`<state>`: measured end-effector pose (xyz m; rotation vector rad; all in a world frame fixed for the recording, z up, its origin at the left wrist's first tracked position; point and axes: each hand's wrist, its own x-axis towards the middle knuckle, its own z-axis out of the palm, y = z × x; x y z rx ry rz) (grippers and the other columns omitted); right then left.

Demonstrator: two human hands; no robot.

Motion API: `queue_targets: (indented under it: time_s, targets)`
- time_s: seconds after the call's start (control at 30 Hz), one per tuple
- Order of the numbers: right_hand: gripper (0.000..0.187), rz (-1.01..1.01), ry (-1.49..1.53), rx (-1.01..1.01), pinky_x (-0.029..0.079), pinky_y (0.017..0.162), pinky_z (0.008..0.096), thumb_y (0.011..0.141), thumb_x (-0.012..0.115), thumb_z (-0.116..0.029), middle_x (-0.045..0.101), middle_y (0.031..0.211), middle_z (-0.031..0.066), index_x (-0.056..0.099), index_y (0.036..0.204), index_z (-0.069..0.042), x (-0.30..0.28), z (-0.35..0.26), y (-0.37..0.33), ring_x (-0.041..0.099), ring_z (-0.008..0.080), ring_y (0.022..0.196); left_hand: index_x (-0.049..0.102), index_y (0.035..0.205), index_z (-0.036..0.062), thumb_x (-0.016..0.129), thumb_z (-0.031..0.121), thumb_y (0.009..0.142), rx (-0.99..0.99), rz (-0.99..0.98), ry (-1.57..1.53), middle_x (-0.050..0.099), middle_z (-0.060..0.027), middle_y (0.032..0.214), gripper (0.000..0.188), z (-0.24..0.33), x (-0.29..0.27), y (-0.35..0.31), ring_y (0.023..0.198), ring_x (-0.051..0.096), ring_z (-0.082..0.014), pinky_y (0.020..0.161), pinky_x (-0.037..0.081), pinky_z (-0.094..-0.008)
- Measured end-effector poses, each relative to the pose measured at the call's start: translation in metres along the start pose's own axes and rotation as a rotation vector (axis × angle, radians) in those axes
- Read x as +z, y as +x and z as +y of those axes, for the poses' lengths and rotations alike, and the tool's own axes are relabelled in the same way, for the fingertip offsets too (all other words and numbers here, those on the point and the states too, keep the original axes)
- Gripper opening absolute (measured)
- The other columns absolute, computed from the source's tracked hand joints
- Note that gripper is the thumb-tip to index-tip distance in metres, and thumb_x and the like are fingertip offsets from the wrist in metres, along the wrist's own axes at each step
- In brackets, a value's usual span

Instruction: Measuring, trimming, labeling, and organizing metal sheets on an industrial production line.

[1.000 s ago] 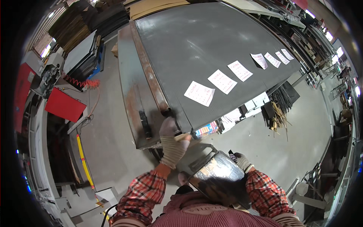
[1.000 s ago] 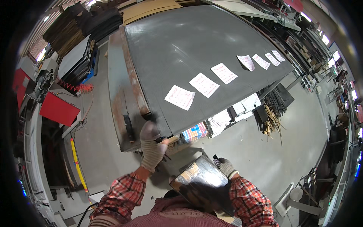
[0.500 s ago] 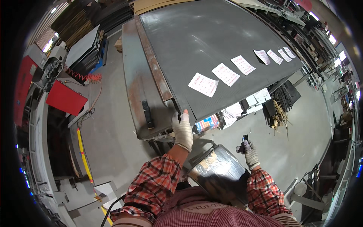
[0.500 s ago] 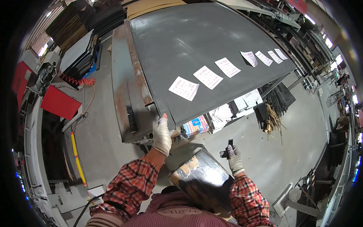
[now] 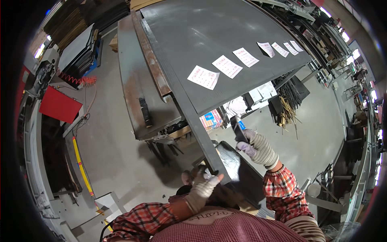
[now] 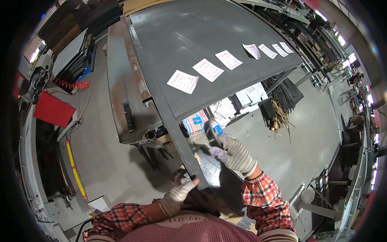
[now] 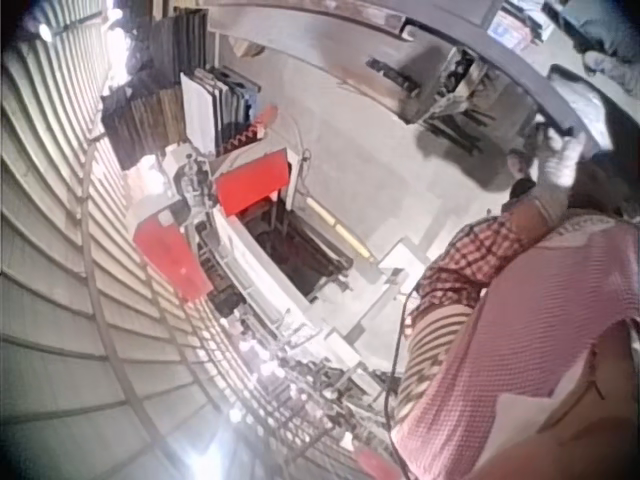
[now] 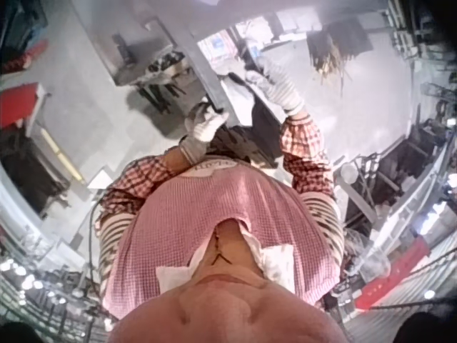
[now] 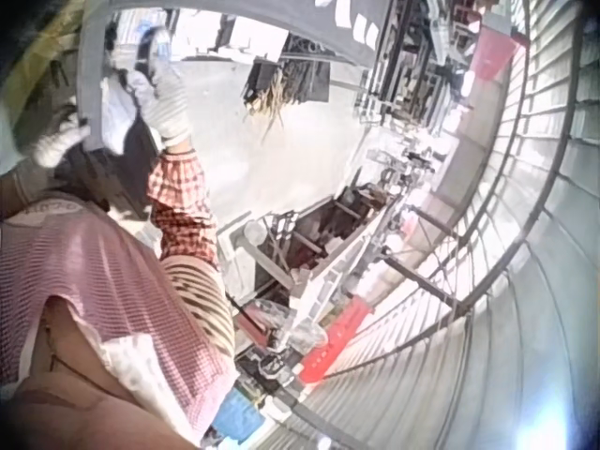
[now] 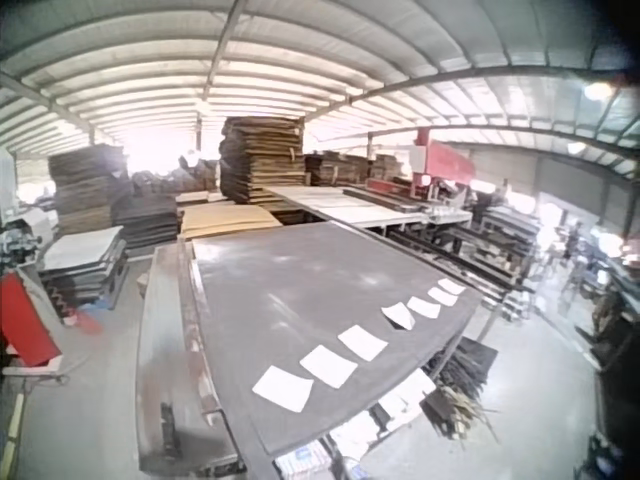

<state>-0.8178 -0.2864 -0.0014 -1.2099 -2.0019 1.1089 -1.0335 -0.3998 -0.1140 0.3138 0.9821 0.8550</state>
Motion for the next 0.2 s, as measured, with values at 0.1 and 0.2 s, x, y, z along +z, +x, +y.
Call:
queue_targets:
  time_s: [0.1,0.2]
  targets:
    - [0.034,0.001,-0.063,-0.068,0.042,0.071,0.0374,0.084,0.059,-0.029,0.055,0.08,0.0148,0.054,0.1,0.001,0.007,-0.006,0.001,0.053,0.0305,0.078,0.042,0.12,0.0013,0.069,0.001,0.072,0.591,0.07,0.424,0.055,-0.0089,0.1,0.055,0.082,0.054,-0.025,0.09,0.055,-0.015,0.084,0.046,-0.0283]
    - [0.044,0.023,-0.286,-0.259,0.042,0.075,0.0416,0.079,0.063,-0.033,0.057,0.087,0.0194,0.054,0.103,0.003,0.019,-0.023,0.002,0.054,0.0353,0.084,0.039,0.127,0.0045,0.072,0.011,0.072,0.984,-0.009,0.861,0.053,-0.0161,0.113,0.065,0.126,0.06,-0.006,0.097,0.056,-0.0274,0.083,0.046,-0.0332]
